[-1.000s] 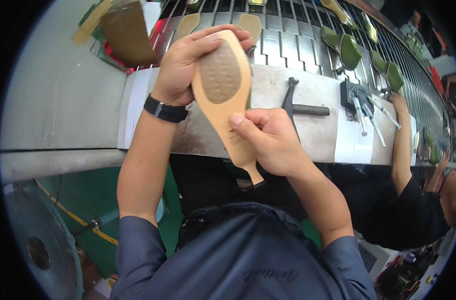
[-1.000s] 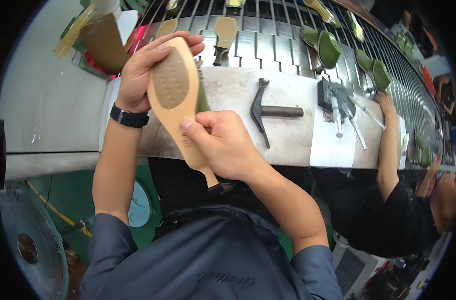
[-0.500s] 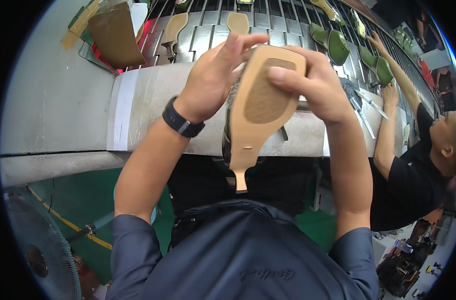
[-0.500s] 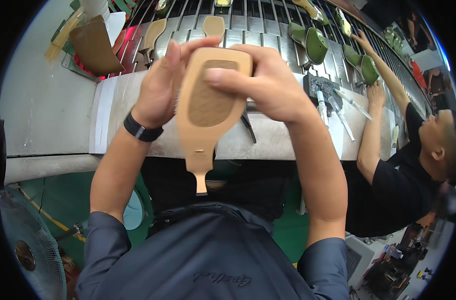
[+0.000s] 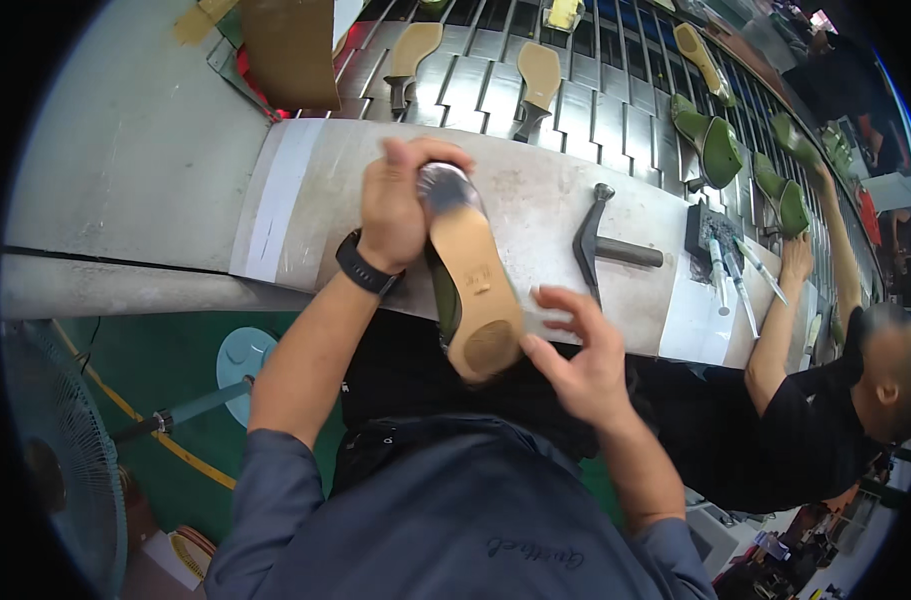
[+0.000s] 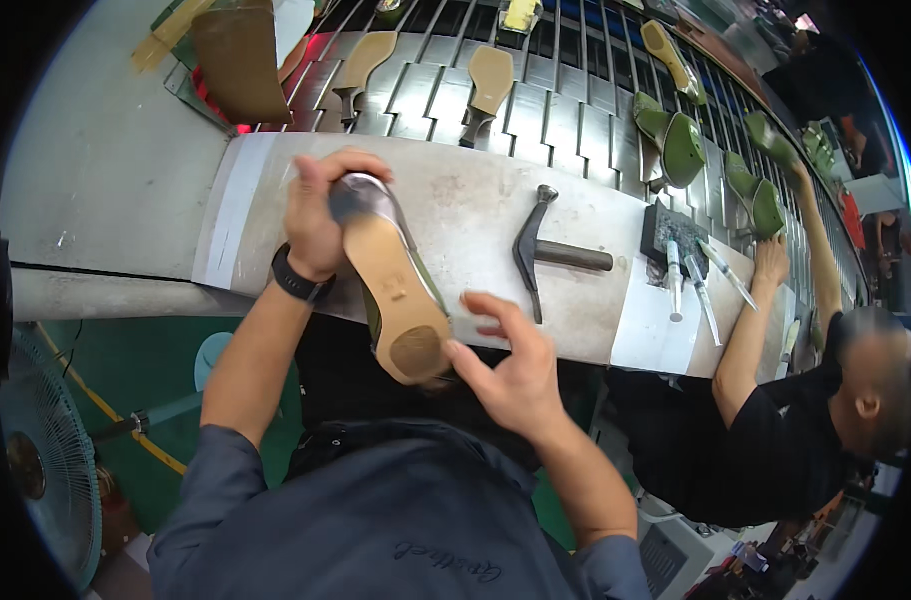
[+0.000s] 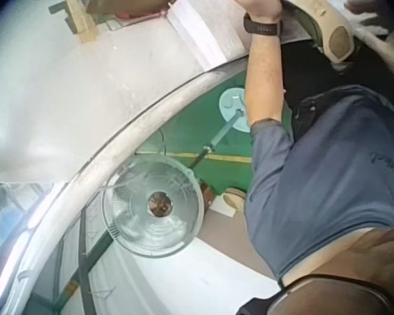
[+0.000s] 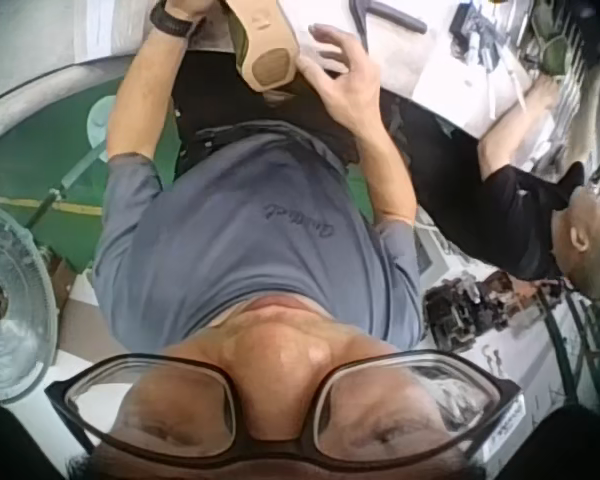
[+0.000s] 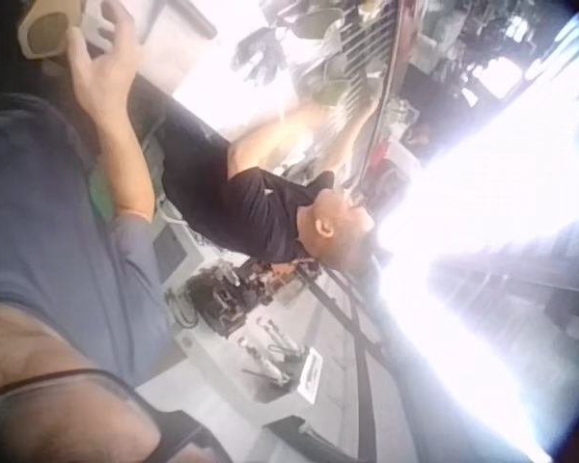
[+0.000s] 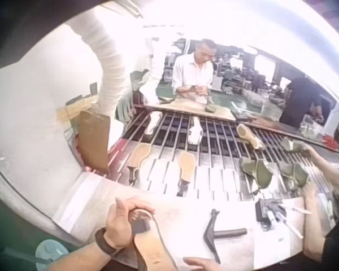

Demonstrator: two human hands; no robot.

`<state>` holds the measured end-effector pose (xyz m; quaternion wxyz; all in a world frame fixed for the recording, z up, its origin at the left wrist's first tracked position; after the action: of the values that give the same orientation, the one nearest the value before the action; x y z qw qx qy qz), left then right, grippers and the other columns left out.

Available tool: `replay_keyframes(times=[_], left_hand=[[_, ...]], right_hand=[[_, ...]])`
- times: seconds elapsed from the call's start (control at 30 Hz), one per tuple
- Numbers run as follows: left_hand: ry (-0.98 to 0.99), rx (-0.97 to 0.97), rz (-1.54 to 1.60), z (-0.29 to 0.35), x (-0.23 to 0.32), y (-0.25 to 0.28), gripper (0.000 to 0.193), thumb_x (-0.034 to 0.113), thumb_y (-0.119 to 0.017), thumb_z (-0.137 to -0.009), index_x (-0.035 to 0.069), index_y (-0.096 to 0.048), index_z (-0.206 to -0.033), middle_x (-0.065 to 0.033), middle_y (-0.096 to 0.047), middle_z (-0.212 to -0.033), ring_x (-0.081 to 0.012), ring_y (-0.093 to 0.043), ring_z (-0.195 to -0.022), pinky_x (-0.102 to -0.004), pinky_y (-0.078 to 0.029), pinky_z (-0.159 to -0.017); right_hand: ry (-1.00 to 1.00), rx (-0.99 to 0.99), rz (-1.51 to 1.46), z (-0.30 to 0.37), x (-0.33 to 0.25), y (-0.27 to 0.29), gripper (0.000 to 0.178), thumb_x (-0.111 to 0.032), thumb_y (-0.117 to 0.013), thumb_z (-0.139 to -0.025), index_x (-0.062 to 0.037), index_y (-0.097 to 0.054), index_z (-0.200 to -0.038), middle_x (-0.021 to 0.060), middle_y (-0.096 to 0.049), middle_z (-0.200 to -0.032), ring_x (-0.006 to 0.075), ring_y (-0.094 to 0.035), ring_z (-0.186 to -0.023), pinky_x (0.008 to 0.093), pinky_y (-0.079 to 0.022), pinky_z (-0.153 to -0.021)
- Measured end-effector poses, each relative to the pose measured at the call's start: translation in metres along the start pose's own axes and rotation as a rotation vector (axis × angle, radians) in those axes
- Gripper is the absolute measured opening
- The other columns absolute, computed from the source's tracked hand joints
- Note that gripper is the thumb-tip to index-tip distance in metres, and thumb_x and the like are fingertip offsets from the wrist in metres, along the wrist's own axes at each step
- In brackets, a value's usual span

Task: The person assembles high-heeled shoes on an assembly line by taking shoe lasts and soles, aligning and pressing the soles onto the shoes by hand, and tapping along the edges with a hammer.

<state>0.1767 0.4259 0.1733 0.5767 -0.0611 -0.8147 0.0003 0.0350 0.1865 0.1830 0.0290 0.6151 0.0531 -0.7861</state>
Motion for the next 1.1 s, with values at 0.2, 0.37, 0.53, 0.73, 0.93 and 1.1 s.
replay_keyframes(times=[0.2,0.37,0.53,0.73,0.93,1.1], left_hand=[[-0.128,-0.207,-0.068,-0.004,-0.004,-0.014,0.088,0.066,-0.021,-0.110,-0.005,-0.073,-0.101,-0.0128,-0.070,-0.100,-0.0222,-0.066,-0.096,-0.0339,-0.050,-0.090],[-0.067,-0.208,-0.071,-0.006,-0.005,-0.002,0.105,0.078,-0.009,-0.102,-0.006,-0.073,-0.102,-0.0163,-0.071,-0.106,-0.0240,-0.066,-0.101,-0.0364,-0.051,-0.093],[-0.075,-0.247,-0.051,-0.010,-0.011,0.000,0.107,0.079,-0.007,-0.101,-0.005,-0.075,-0.102,-0.0167,-0.072,-0.108,-0.0249,-0.067,-0.101,-0.0373,-0.051,-0.093],[-0.098,-0.281,-0.074,-0.014,-0.009,0.004,0.107,0.078,-0.007,-0.101,-0.003,-0.076,-0.101,-0.0165,-0.073,-0.106,-0.0249,-0.067,-0.100,-0.0369,-0.051,-0.091],[-0.095,-0.285,-0.085,-0.017,-0.009,0.009,0.107,0.078,-0.006,-0.101,-0.003,-0.076,-0.100,-0.0166,-0.074,-0.104,-0.0255,-0.067,-0.099,-0.0371,-0.051,-0.091],[-0.097,-0.301,-0.101,-0.018,-0.007,0.011,0.106,0.078,-0.008,-0.102,-0.004,-0.076,-0.101,-0.0169,-0.074,-0.104,-0.0258,-0.067,-0.099,-0.0373,-0.051,-0.091]], right_hand=[[0.576,-0.081,0.654,-0.080,-0.093,-0.027,0.060,-0.001,-0.085,-0.075,-0.0067,-0.066,-0.131,0.0064,-0.064,-0.085,0.0143,-0.063,-0.071,0.0318,-0.048,-0.059],[0.983,-0.151,0.832,-0.076,-0.098,-0.040,0.033,0.001,-0.085,-0.073,-0.0040,-0.074,-0.104,0.0093,-0.066,-0.080,0.0240,-0.063,-0.062,0.0344,-0.049,-0.054],[1.201,0.063,0.884,-0.089,-0.067,-0.046,0.034,-0.001,-0.088,-0.071,-0.0023,-0.075,-0.102,0.0065,-0.068,-0.079,0.0195,-0.061,-0.059,0.0316,-0.048,-0.051],[1.283,0.088,0.853,-0.101,-0.054,-0.053,0.040,-0.001,-0.072,-0.065,0.0023,-0.074,-0.105,0.0059,-0.064,-0.081,0.0186,-0.060,-0.062,0.0323,-0.050,-0.054],[1.279,0.071,0.847,-0.107,-0.058,-0.058,0.039,-0.002,-0.071,-0.065,0.0022,-0.073,-0.104,0.0054,-0.063,-0.081,0.0185,-0.061,-0.063,0.0320,-0.050,-0.054],[1.270,0.060,0.830,-0.112,-0.056,-0.060,0.037,0.000,-0.078,-0.066,0.0015,-0.073,-0.102,0.0060,-0.064,-0.082,0.0189,-0.061,-0.062,0.0315,-0.049,-0.053]])
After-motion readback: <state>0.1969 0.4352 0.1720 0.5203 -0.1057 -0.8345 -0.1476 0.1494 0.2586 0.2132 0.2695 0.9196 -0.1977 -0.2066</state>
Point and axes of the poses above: each hand's wrist, its own z-axis away from the middle knuckle, its own y-axis out of the back of the hand, x = y × z, the point moved 1 cm from there along -z, towards the middle knuckle
